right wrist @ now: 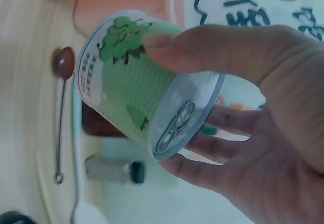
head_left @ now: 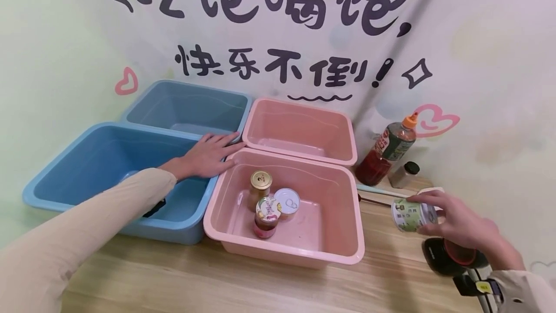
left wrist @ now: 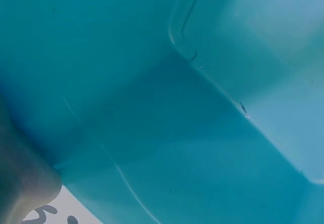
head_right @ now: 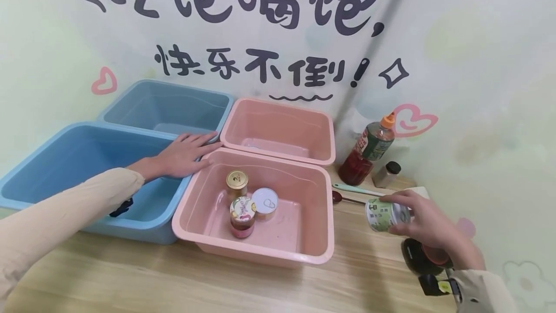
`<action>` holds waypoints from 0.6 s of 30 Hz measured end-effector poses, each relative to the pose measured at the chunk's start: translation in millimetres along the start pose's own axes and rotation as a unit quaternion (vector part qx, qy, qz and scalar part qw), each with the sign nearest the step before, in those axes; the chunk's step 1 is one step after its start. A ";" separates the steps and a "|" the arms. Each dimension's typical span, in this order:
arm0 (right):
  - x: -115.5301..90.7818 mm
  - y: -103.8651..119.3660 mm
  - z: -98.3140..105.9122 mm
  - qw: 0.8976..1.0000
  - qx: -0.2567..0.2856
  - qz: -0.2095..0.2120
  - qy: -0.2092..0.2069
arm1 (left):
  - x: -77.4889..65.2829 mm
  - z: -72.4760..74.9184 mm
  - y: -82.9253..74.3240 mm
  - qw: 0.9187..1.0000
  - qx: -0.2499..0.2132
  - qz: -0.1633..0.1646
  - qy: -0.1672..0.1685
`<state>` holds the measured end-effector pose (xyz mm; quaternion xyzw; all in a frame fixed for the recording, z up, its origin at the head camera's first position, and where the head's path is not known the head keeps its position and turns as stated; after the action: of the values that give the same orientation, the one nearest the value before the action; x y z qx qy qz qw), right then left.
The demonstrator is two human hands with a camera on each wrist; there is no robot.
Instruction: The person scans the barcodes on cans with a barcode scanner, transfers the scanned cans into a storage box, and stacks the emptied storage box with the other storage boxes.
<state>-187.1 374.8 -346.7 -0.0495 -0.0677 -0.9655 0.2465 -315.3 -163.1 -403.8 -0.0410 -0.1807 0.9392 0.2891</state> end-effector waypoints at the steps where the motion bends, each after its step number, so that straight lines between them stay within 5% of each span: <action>1: -3.8 -3.3 -4.3 1.000 0.005 -0.004 0.001 | 0.1 0.0 0.1 1.000 0.000 0.000 0.000; 8: -27.1 -22.5 -30.1 0.999 0.043 -0.028 -0.009 | 0.4 0.5 1.1 1.000 -0.004 0.000 0.001; 18: -44.0 -35.4 -34.5 0.998 -0.005 -0.064 -0.008 | 0.4 0.7 -0.2 1.000 -0.002 -0.001 -0.001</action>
<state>-167.9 420.8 -390.1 -0.0543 -0.0681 -0.9791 0.1835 -315.6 -162.9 -403.1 -0.0407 -0.1824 0.9387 0.2896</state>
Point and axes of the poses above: each hand's wrist, its own x-axis towards the middle knuckle, its own z-axis out of the back of the hand, y = z × x, the point moved 3 cm from there along x, towards the middle knuckle, and after that the axes turned 13 degrees about -x, right-handed, at the moved point
